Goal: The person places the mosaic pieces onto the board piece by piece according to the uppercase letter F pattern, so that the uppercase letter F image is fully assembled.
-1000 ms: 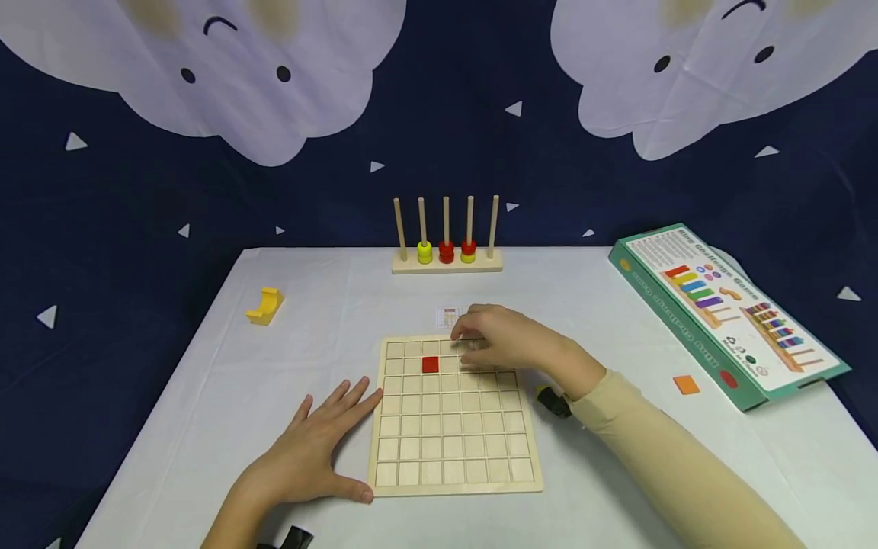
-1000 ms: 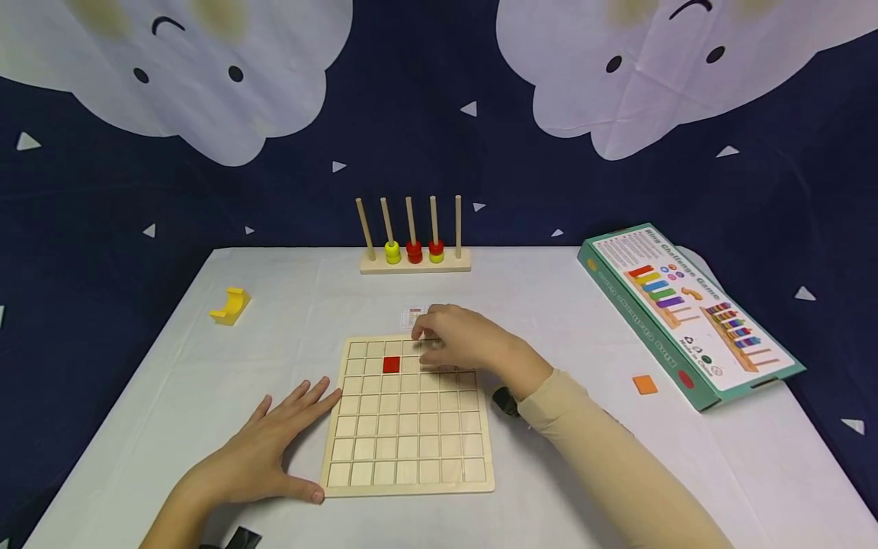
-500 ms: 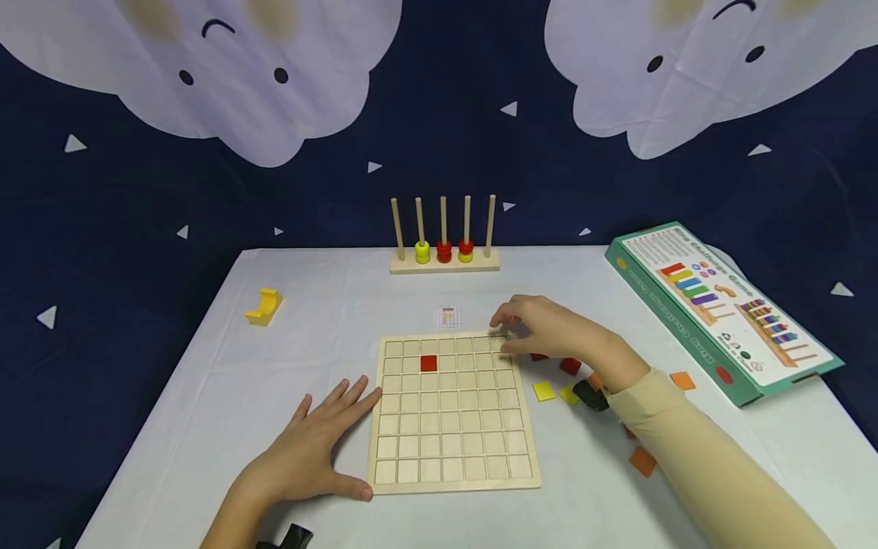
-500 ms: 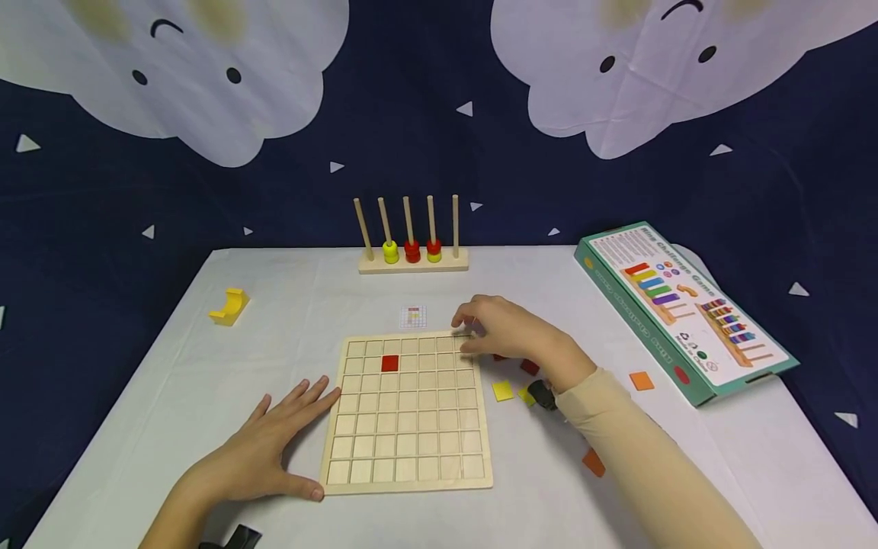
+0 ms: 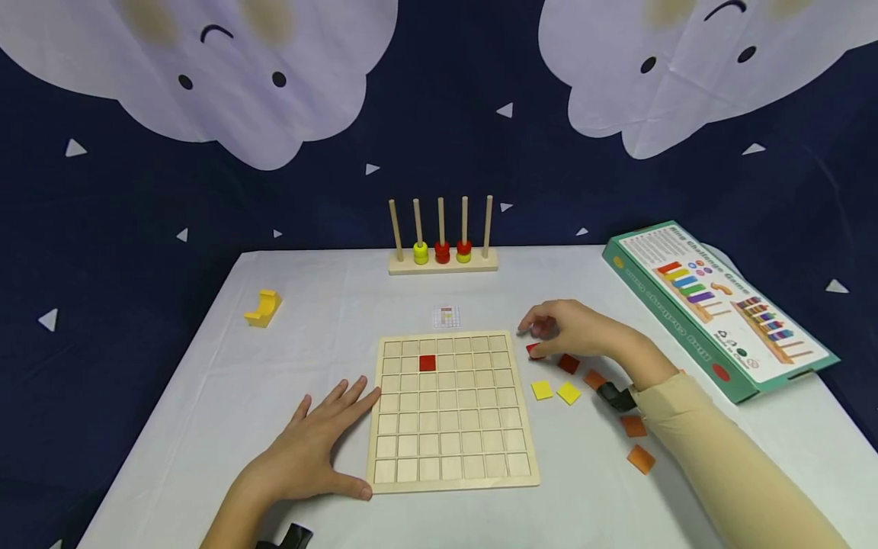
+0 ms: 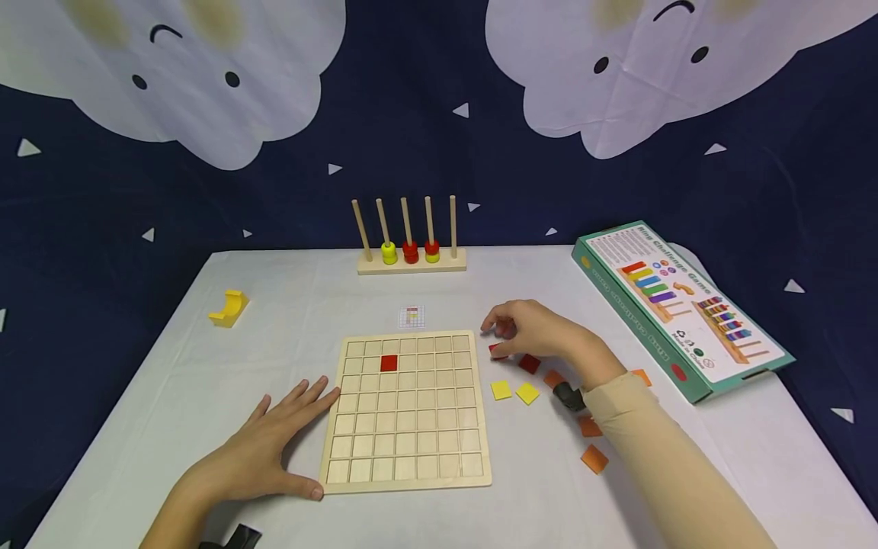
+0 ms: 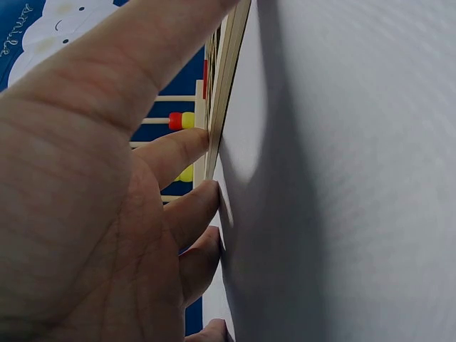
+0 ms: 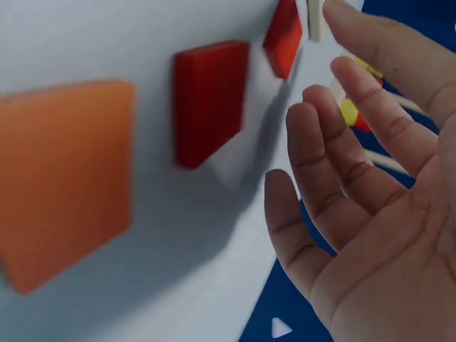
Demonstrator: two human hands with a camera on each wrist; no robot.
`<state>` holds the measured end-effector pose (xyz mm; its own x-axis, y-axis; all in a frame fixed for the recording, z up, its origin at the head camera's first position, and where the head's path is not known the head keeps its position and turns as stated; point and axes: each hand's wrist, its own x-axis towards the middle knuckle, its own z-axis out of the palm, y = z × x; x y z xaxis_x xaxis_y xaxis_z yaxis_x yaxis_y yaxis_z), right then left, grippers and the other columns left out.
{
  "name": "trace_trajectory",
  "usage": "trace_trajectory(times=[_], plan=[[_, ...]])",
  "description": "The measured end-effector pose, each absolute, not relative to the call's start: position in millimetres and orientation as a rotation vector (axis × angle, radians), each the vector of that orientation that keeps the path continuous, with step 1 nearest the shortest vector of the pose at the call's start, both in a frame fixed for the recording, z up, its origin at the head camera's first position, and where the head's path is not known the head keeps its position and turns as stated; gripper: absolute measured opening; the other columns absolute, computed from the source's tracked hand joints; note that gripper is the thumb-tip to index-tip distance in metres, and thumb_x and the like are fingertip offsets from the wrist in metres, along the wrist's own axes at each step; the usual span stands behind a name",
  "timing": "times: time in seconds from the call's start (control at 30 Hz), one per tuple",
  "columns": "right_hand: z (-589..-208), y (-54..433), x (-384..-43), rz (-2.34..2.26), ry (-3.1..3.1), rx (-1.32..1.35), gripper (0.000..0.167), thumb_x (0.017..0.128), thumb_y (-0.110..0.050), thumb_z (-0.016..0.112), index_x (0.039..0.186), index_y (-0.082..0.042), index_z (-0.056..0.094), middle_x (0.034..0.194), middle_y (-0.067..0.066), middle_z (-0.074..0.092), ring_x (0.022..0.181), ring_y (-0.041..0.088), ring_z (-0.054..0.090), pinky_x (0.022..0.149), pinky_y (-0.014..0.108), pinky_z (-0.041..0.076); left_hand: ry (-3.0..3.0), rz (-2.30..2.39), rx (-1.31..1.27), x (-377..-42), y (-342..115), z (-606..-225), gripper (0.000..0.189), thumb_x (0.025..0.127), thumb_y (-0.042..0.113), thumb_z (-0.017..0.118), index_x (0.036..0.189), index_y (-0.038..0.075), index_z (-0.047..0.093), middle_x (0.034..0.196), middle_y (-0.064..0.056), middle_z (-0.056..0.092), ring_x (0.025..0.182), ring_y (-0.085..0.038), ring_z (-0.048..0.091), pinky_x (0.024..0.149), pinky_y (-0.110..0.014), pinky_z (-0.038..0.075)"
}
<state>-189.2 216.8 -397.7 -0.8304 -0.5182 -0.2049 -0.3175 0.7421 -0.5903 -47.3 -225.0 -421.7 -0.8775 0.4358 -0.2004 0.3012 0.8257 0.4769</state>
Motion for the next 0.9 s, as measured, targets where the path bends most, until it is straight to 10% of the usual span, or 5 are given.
trace_trajectory(times=[0.9], plan=[[-409.4, 237.5, -197.8, -0.921, 2.404, -0.520, 0.030, 0.082, -0.009, 0.090, 0.108, -0.006, 0.075, 0.092, 0.004, 0.061, 0.090, 0.020, 0.054, 0.074, 0.021, 0.044, 2.710, 0.637, 0.552, -46.9, -225.5, -422.3, 0.133, 0.056, 0.080, 0.090, 0.169, 0.035, 0.036, 0.179, -0.003, 0.028, 0.166, -0.042, 0.023, 0.122, -0.085, 0.012]])
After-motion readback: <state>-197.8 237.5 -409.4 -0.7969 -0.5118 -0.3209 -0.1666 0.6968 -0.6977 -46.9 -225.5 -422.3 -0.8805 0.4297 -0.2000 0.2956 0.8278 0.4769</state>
